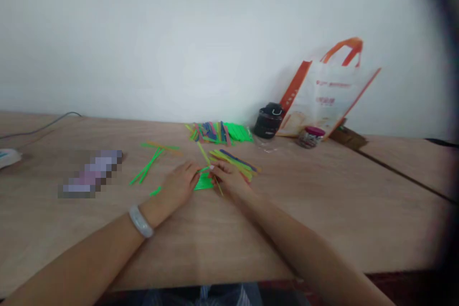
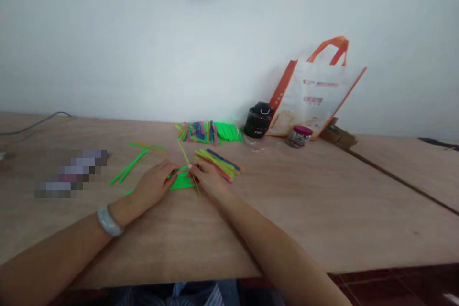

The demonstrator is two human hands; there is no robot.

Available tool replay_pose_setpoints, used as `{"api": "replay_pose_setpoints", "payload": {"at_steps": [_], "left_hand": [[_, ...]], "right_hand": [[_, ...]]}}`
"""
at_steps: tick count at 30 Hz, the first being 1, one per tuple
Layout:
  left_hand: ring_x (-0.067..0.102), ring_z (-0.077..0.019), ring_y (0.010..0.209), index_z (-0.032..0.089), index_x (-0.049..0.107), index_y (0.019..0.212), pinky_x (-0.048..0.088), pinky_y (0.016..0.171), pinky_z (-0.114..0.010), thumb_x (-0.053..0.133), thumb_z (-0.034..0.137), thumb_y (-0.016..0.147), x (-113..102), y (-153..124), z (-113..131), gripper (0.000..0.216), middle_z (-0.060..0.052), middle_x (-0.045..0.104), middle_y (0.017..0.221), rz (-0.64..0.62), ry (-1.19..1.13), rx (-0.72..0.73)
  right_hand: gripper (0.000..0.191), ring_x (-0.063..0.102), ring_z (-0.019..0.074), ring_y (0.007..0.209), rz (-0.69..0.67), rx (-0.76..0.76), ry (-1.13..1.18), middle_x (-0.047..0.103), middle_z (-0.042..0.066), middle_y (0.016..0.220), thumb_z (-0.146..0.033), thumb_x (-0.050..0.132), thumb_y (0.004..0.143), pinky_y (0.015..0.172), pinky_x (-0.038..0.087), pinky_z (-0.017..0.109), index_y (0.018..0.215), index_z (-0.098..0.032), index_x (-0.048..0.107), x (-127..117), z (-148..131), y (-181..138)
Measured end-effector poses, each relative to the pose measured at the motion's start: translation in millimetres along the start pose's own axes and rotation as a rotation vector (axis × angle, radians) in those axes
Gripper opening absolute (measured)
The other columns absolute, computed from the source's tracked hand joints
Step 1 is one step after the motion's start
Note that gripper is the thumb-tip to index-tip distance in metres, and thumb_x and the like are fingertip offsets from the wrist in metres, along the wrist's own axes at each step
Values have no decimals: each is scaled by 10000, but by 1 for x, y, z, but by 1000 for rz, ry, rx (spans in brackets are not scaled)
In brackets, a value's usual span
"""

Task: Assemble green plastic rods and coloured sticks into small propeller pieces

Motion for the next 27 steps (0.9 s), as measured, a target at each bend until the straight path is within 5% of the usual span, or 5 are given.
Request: {"api": "replay_pose_setpoints", "payload": {"at_steps": [5, 13, 18, 22, 27], "left_hand": [[574, -174, 853, 182, 585, 952, 475, 765, -296, 401, 256, 948, 4, -2, 0, 198, -46, 599, 907, 10, -24, 47], [574, -176, 817, 174, 593, 904, 469, 727, -289, 402, 246, 947, 0, 1, 4, 209, -46, 603, 874, -22, 39, 7], [588, -186, 832, 160, 617, 910, 476, 751, -305, 399, 251, 948, -5, 3, -5, 239, -58, 630, 876, -19, 3, -55], [583, -176, 862, 175, 637, 961, 483, 791, -305, 397, 230, 944, 2, 1, 3, 247, -58, 631, 904, -31, -73, 44], [560, -193, 927, 164, 637, 1026, 484, 851, -342, 396, 153, 924, 19, -3, 19, 262, -81, 615, 971, -145, -56, 240]], "right_hand": [[268, 482, 109, 526, -80, 57, 34, 554, -22, 618, -466, 554, 775, 519, 390, 239, 703, -208, 542, 13, 3, -6], [247, 443, 104, 509, 2, -31, -146, 495, -37, 568, -403, 507, 807, 501, 353, 223, 656, -208, 510, 17, -3, -8], [269, 462, 116, 522, 183, -76, -250, 481, -36, 572, -410, 432, 859, 530, 387, 233, 709, -205, 521, -13, -5, 4], [262, 563, 167, 827, 415, -174, -822, 608, 43, 862, -293, 397, 903, 752, 432, 283, 911, -174, 630, -55, -10, 15], [275, 544, 192, 918, 380, -94, -1178, 600, 100, 948, -232, 414, 910, 824, 391, 295, 929, -164, 680, -74, 2, 23]]}}
Point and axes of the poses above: each hand's wrist, its own y-axis towards the middle knuckle, its own x-axis out of the palm, z = x × y, the point moved 2 cm from there along y, towards the middle knuckle
